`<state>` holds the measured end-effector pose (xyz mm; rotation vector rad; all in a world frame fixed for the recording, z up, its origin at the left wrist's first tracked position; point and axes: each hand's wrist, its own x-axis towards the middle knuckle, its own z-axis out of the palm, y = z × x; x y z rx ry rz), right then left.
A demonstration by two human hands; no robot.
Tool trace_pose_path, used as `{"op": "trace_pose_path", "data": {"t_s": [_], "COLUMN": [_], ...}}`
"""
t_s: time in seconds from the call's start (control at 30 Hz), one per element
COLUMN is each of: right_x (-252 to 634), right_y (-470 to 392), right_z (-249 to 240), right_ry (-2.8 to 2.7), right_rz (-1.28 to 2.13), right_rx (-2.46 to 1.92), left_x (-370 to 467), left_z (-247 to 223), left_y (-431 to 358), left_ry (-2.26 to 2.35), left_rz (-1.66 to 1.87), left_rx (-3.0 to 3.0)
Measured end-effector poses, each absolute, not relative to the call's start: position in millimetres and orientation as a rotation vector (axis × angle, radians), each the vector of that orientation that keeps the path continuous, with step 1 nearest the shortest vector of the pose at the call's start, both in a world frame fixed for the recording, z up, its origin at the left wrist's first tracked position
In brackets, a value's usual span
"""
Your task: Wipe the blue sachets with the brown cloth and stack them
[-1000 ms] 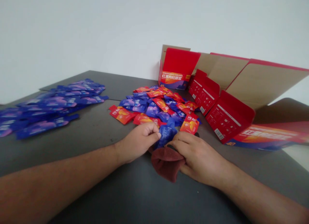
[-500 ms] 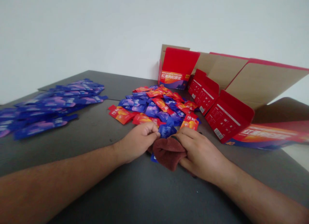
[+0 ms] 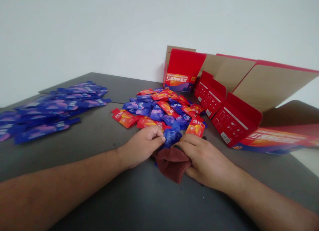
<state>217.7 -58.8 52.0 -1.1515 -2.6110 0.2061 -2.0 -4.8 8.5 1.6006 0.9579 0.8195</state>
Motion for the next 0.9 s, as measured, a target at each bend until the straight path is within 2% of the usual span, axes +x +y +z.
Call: {"op": "trace_pose_path", "data": {"t_s": [0.9], "right_x": [217.7], "right_y": [-60.2], "right_z": [53.0], "right_ry": [-2.559], "right_rz": [0.159], "right_rx": [-1.180], "left_x": [-2.5], "left_z": [7.3], "left_y": [-4.4], "left_ry": [0.947], "left_rz": [0.819], "left_rx": [1.624]}}
